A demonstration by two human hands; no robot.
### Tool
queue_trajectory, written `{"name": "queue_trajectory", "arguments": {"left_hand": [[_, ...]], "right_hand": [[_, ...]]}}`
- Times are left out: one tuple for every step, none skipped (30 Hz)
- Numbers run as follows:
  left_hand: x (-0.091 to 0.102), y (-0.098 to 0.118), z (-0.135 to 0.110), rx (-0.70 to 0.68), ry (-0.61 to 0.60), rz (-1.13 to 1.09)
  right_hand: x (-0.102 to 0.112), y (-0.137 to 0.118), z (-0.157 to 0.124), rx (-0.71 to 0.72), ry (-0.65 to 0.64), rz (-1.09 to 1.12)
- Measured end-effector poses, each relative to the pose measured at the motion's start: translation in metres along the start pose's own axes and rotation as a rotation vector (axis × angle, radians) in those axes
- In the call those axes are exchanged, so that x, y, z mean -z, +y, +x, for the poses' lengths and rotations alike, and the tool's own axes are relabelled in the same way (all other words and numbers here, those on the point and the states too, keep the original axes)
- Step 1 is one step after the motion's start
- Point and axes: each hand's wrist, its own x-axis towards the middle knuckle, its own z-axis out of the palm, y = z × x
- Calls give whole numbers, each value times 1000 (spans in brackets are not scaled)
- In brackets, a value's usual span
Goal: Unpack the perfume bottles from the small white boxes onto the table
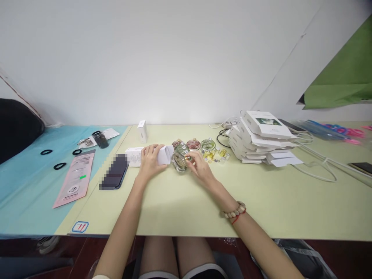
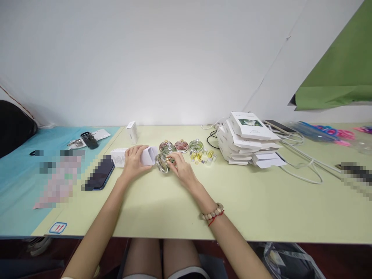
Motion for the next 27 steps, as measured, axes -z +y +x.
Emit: {"name": "queue_trajectory", "arguments": {"left_hand": [[0,-2,0,19,14,11],[0,-3,0,29,21,18],[-1,-3,-1,30,17,23],[-1,-3,-1,23,8,25],[-3,-3,-1,14,-4,28],[-5,-2,-2,8,-14,34],[-8,-1,-2,5,-20,43],[-12,0,-3,8,-20,56],[-17,2,-4,18,-12,75],[-22,4,-5,36,5,100],[-28,5,-5,59,28,129],[-33,6,-6,86,54,162],[-38,8,-7,109,74,193],[-42,8,-7,123,85,215],[-45,9,-7,129,92,231],[-48,9,-8,130,95,240],[-49,9,-8,129,98,244],[-50,9,-8,127,101,247],[-50,9,-8,126,105,248],[-50,9,-9,127,108,250],[-50,9,-9,127,109,251],[-50,9,-9,127,110,252],[-50,9,-9,127,112,254],[-50,8,-9,127,114,256],[-50,8,-9,125,117,257],[-50,8,-9,122,117,258],[-50,8,-9,117,116,259]], "right_hand": [[-1,-1,0,-12,28,39],[-2,-1,0,-31,50,81],[-3,-1,1,-61,61,132],[-3,-2,1,-104,59,189],[-2,-3,2,-153,47,243],[-2,-5,3,-196,26,282],[-2,-8,3,-216,-3,293],[-2,-13,3,-201,-41,272],[-3,-18,2,-154,-84,225],[-6,-25,1,-85,-140,165],[-9,-31,-1,-8,-201,107],[-14,-38,-4,62,-262,58],[-19,-43,-7,116,-314,20],[-25,-47,-9,149,-354,-7],[-30,-49,-11,163,-381,-28],[-34,-50,-13,166,-397,-43],[-38,-49,-15,164,-403,-52],[-40,-48,-15,163,-408,-54],[-40,-47,-16,165,-409,-49],[-40,-45,-16,168,-407,-40],[-39,-44,-16,171,-405,-30],[-38,-43,-16,174,-401,-20],[-37,-43,-15,176,-395,-10],[-36,-42,-15,177,-385,0],[-35,-42,-15,178,-373,10],[-34,-42,-15,179,-358,22],[-34,-41,-14,180,-343,34]]}}
